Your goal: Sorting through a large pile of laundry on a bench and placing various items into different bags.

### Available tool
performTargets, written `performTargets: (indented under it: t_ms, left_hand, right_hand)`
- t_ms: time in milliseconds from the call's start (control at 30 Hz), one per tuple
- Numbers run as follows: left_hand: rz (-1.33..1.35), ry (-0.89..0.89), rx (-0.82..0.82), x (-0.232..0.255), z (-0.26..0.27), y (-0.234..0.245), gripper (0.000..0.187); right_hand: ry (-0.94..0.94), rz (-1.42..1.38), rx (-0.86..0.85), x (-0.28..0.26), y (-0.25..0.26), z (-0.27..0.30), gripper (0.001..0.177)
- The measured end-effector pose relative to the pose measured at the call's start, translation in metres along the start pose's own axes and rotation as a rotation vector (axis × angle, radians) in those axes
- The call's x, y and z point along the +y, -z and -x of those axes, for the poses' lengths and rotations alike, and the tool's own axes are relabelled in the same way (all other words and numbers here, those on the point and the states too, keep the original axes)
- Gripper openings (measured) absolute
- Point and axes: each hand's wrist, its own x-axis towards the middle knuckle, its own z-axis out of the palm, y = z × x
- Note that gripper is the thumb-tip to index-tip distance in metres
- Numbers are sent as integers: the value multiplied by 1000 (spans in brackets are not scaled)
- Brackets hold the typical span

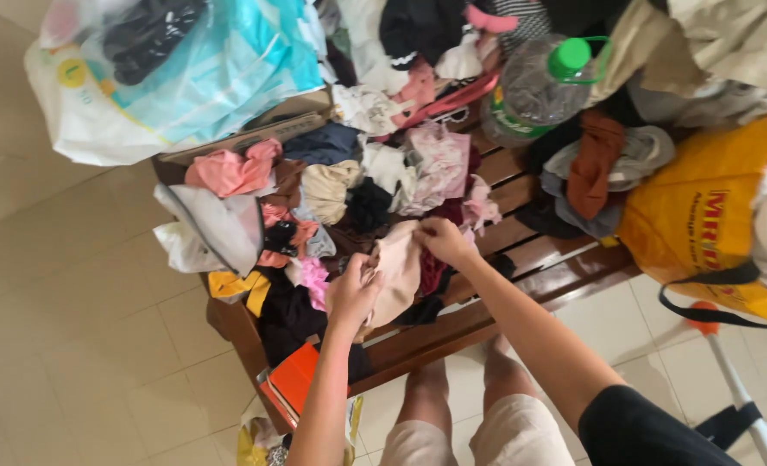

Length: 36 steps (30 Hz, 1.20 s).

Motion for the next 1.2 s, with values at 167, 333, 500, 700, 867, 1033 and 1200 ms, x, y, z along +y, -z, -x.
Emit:
performTargets:
  t_ms: [167, 333, 500, 700, 867, 1033, 1200]
  left_hand:
    - [138, -212, 57, -68, 2, 31, 21]
    - [274, -334, 55, -110, 7, 48, 26]
    - [268, -111, 71, -119, 7, 47, 40]
    - [501, -215, -74, -116, -18, 42, 41]
    - [565, -133, -104, -26, -15, 58, 62]
    - [551, -414, -118, 8, -20, 52, 78]
    - [594, -752, -67, -58, -34, 30, 73]
  right_hand:
    - [207, 353, 277, 54, -11, -76, 41]
    - [57, 826, -38, 75, 7, -104, 43]
    - [-45, 601, 60, 70, 29, -97, 25]
    - [-176, -302, -354, -171, 113, -5, 22]
    - [50, -732, -381, -277, 136, 43, 21]
    - [243, -448, -613, -322, 66, 85, 23]
    - [512, -308, -861, -350, -40, 145, 17]
